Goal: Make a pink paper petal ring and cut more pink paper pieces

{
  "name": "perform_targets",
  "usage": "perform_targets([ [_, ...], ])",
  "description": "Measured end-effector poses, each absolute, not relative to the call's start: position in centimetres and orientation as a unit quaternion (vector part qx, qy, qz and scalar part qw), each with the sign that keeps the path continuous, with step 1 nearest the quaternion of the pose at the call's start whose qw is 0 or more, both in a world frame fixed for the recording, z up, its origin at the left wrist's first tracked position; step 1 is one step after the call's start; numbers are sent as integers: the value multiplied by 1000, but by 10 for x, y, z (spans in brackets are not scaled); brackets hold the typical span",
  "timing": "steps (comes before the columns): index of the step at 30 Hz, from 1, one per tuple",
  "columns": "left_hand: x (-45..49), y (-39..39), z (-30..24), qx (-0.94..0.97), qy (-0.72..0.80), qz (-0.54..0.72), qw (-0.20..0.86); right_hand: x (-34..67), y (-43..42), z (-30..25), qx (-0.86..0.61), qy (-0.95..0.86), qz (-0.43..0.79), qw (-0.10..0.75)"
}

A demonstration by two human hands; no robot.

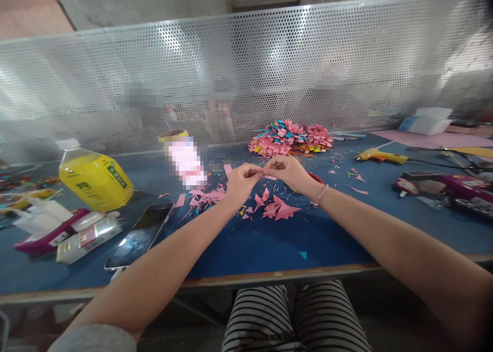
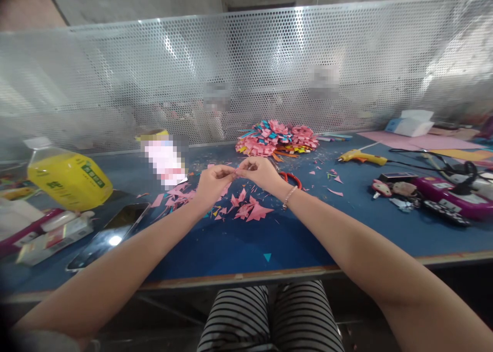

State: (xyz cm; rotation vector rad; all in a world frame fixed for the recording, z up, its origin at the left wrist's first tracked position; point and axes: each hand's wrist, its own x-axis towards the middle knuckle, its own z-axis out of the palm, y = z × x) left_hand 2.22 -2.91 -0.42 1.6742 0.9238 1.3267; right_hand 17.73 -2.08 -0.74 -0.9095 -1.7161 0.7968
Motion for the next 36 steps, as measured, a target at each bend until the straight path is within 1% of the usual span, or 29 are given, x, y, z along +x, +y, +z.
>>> perform_targets([
  [6,23,-29,-5,656,364,524,403,175,-22,-8,-372,-708,320,509],
  [10,25,-29,-7,611,368,535,452,172,-24,-10,-382,-692,297,535],
  [15,28,-30,-7,526,351,563,532,170,-29,-10,-383,-726,193,538],
  [20,28,-31,-4,479,339,575,570,171,-34,-7,-362,-773,72,516],
  [25,27,-33,-1,463,333,549,610,170,-34,-8,-347,-779,-3,522],
  [36,29,-33,-2,494,358,563,557,168,-32,-9,-350,-773,-2,529],
])
